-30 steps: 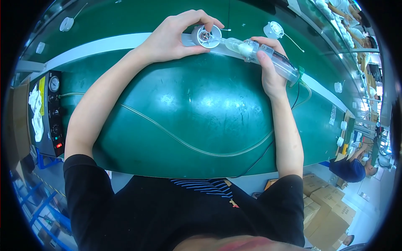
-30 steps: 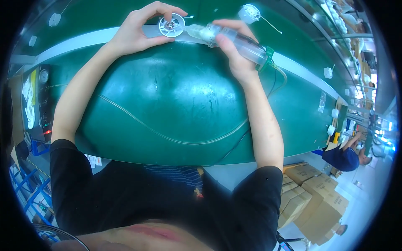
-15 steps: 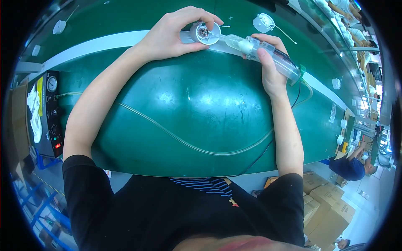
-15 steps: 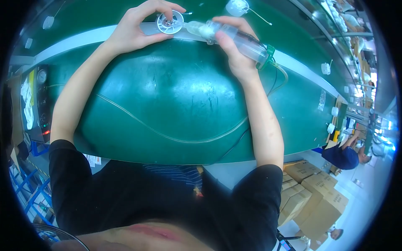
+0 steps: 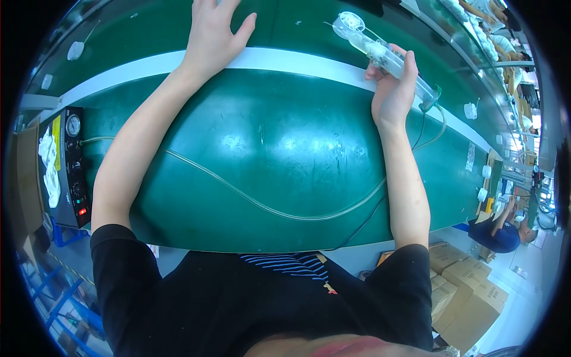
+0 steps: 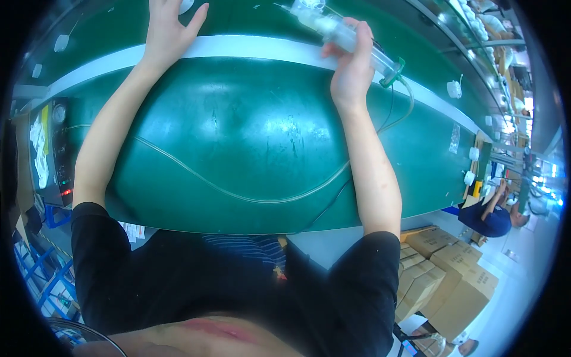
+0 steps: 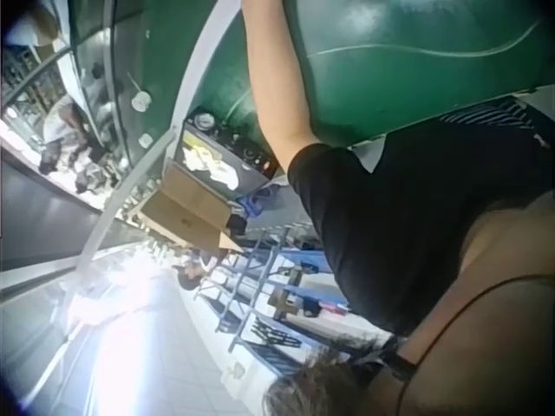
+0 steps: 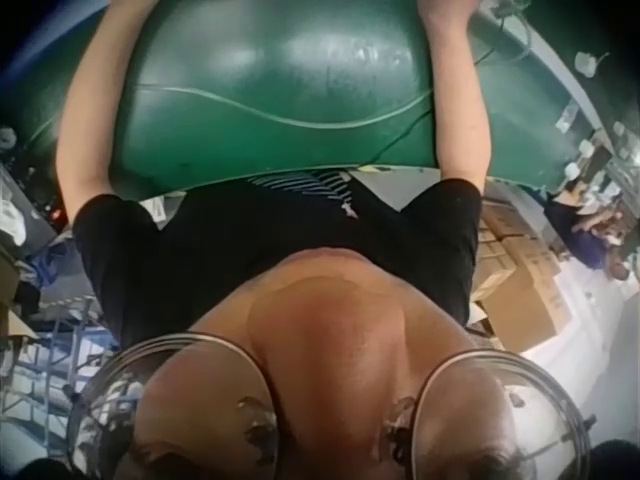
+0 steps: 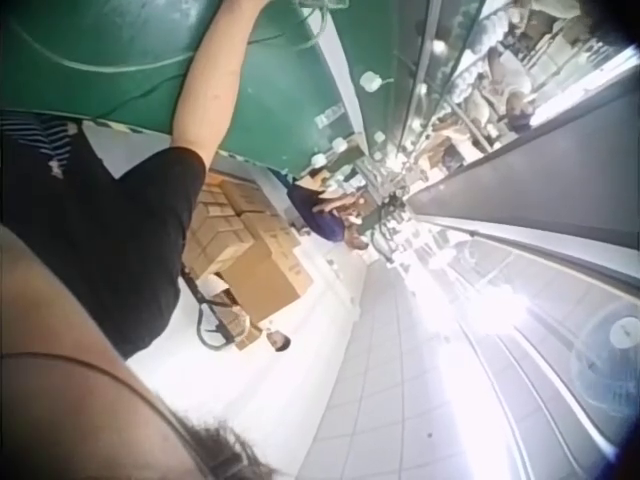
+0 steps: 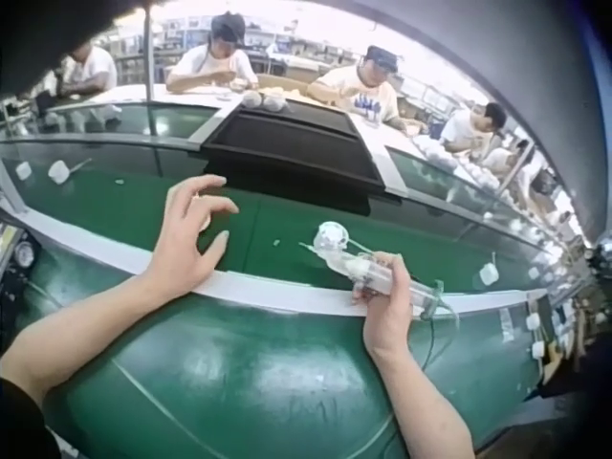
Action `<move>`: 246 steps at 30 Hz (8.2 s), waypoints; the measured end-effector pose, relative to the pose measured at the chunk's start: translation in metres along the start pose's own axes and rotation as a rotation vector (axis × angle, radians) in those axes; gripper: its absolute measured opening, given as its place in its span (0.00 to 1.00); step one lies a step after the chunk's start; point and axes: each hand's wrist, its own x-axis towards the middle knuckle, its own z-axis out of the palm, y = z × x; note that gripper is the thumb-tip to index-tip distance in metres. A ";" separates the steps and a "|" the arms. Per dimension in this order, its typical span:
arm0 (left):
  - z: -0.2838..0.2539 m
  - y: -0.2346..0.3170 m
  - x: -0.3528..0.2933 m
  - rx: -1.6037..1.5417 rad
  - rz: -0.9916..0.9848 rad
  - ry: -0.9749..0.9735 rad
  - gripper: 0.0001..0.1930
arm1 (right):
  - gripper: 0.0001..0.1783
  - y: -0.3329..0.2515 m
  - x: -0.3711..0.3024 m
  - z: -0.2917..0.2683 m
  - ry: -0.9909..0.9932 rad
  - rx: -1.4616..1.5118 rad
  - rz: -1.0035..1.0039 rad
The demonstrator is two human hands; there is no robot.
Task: Assembling plastic components on a factory production line.
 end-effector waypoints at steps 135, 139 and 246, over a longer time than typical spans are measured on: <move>-0.014 0.027 0.013 0.267 -0.441 -0.806 0.29 | 0.26 -0.009 -0.009 0.012 -0.385 -0.027 0.078; -0.012 0.033 0.018 0.230 -0.313 -0.814 0.28 | 0.25 -0.010 -0.011 0.013 -0.380 -0.022 0.047; -0.014 0.013 0.005 0.354 -0.006 -0.596 0.09 | 0.44 -0.006 0.007 -0.006 -0.166 -0.060 0.090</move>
